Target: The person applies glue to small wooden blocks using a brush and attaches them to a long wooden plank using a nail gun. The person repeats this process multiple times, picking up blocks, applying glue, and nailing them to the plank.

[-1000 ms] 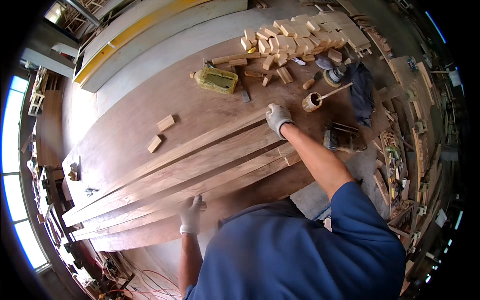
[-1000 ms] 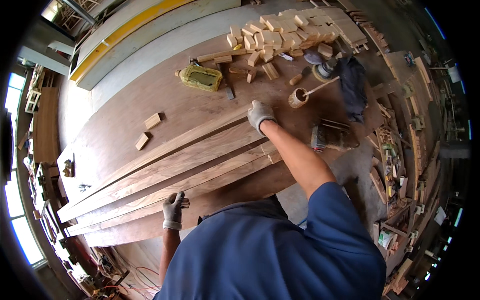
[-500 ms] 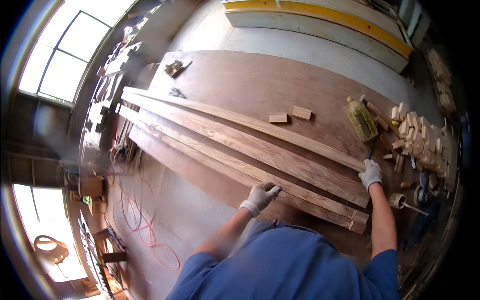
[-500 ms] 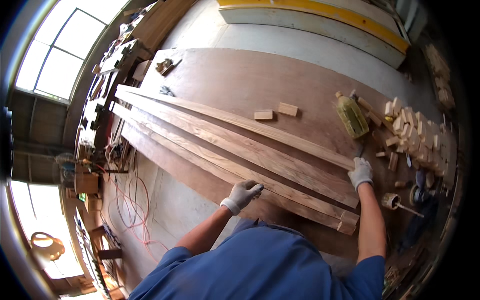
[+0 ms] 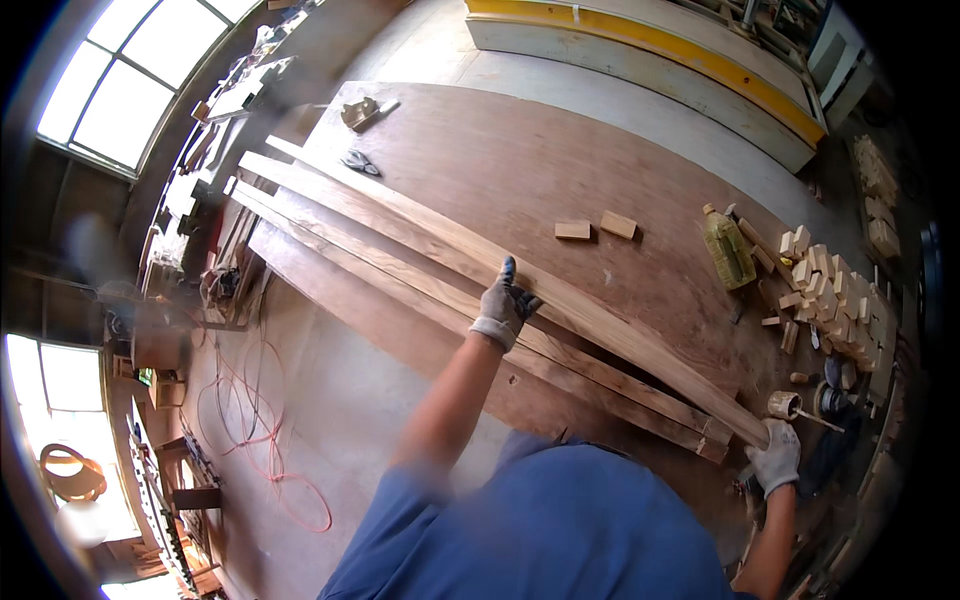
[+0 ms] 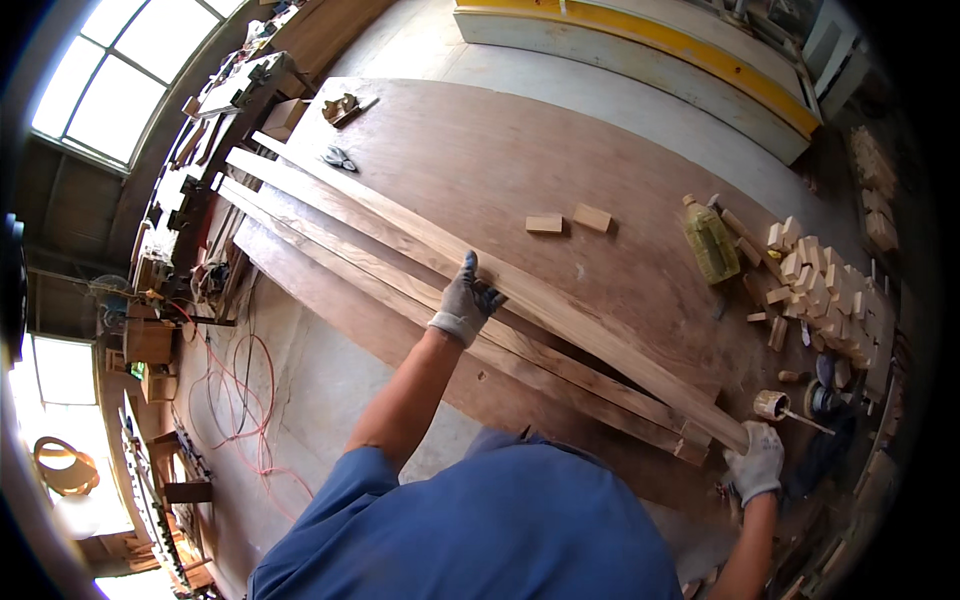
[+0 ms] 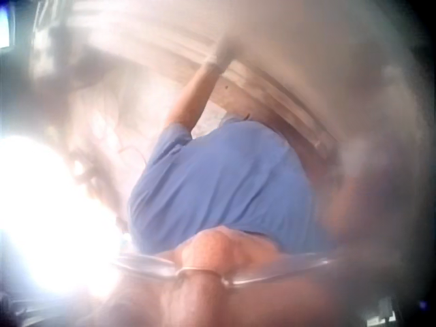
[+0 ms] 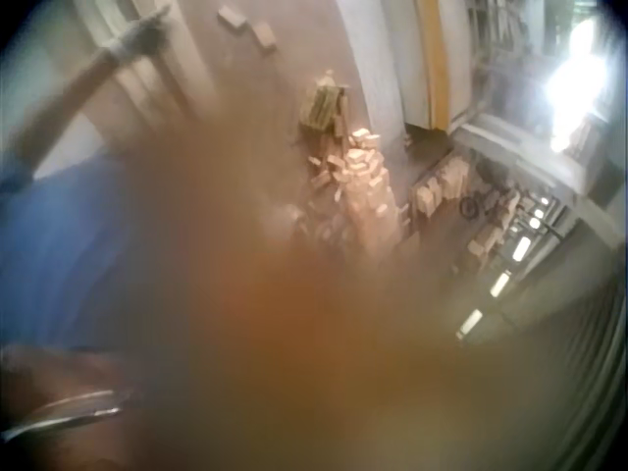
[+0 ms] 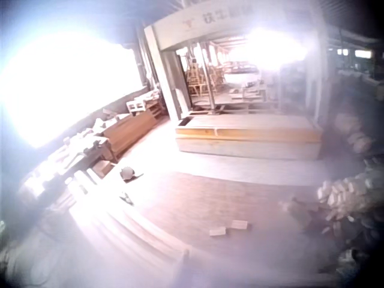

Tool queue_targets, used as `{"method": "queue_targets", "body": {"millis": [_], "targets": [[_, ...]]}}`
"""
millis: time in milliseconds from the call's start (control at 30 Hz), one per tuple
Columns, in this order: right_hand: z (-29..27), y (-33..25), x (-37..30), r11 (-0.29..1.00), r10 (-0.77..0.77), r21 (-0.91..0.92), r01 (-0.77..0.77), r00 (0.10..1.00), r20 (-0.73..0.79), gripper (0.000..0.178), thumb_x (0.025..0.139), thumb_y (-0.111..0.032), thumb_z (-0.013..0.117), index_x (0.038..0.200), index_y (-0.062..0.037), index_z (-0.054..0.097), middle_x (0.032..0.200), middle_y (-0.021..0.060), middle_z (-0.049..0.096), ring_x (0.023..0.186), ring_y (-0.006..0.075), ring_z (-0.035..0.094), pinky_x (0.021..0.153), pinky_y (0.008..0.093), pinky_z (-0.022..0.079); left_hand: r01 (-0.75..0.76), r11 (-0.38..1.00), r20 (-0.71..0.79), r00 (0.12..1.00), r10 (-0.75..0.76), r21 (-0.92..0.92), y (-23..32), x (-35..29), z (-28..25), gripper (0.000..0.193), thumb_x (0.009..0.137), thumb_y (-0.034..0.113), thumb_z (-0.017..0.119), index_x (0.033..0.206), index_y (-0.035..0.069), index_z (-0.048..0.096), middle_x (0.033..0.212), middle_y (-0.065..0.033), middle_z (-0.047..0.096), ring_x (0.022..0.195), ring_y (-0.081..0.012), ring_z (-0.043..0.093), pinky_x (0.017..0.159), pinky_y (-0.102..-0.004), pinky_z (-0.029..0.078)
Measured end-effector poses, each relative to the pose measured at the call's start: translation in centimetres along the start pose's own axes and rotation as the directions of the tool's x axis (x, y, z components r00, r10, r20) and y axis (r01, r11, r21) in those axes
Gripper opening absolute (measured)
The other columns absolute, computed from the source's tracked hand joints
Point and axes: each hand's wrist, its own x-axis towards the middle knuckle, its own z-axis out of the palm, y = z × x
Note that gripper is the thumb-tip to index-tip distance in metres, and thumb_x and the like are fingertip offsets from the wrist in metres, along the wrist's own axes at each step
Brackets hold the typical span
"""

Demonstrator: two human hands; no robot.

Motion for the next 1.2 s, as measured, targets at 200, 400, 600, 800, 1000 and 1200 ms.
{"method": "queue_targets", "body": {"millis": [200,400,600,800,1000,1200], "targets": [[4.2,1.6,-8.5,0.985,0.173,0.018,-0.173,0.985,-0.015,0.059,0.067,-0.016,0.089,0.12,-0.0041,0.067,0.117,0.0212,0.069,0.11,0.0429,0.066,0.098,0.051,0.053,0.077,0.997,0.102,0.992,-0.076,-0.005,-2.8,-1.1,-1.2,0.031,0.096,0.05,0.078,0.098,0.024,0.062,0.084,0.0021,0.053,0.068,-0.0141,0.05,0.056,-0.0327,0.039],[9.0,3.4,-15.0,0.96,0.275,0.034,-0.277,0.96,0.051,0.068,0.067,-0.018,0.093,0.127,-0.0038,0.066,0.122,0.022,0.069,0.115,0.0424,0.066,0.103,0.0494,0.053,0.162,0.986,0.118,0.979,-0.164,0.032,-6.6,-4.7,-2.8,0.024,0.107,0.04,0.066,0.088,0.025,0.062,0.07,0.0073,0.048,0.055,-0.0118,0.042,0.049,-0.0301,0.037],[15.2,4.8,-16.1,0.992,0.068,0.115,-0.047,0.981,-0.182,0.063,0.077,-0.018,0.086,0.134,-0.0029,0.066,0.133,0.0235,0.068,0.127,0.0429,0.062,0.111,0.0524,0.049,0.086,0.994,0.235,0.967,-0.1,0.068,-6.4,-0.3,-6.4,0.024,0.109,0.036,0.062,0.09,0.023,0.063,0.074,0.0086,0.051,0.065,-0.0097,0.048,0.056,-0.0298,0.042],[10.4,-0.4,-10.4,0.99,0.131,0.078,-0.122,0.984,-0.123,0.052,0.081,-0.03,0.082,0.125,-0.0091,0.065,0.121,0.0116,0.071,0.116,0.0333,0.066,0.1,0.0484,0.052,-0.011,0.925,0.373,0.917,-0.142,0.379,-1.3,2.1,-7.8,0.059,0.105,0.047,0.067,0.06,0.021,0.037,0.058,0.0036,0.031,0.055,-0.0161,0.033,0.057,-0.0335,0.037],[9.9,-1.9,-8.0,0.979,0.202,-0.022,-0.201,0.977,0.069,0.047,0.084,-0.033,0.082,0.122,-0.0119,0.064,0.119,0.009,0.071,0.117,0.0297,0.066,0.099,0.0468,0.052,-0.305,0.634,0.615,0.707,-0.349,0.711,-1.0,7.5,-10.0,0.061,0.106,0.054,0.06,0.061,0.023,0.035,0.056,0.0026,0.025,0.051,-0.0178,0.029,0.05,-0.0346,0.027],[10.7,-1.7,-8.9,0.985,0.17,0.004,-0.17,0.985,-0.023,0.053,0.083,-0.033,0.084,0.127,-0.0122,0.063,0.119,0.0091,0.07,0.118,0.0293,0.064,0.1,0.0451,0.05,0.075,0.751,0.218,0.934,-0.284,0.656,-4.1,-2.4,-2.9,0.058,0.106,0.055,0.061,0.063,0.024,0.037,0.057,0.0029,0.024,0.049,-0.0182,0.027,0.047,-0.0348,0.022]]}}
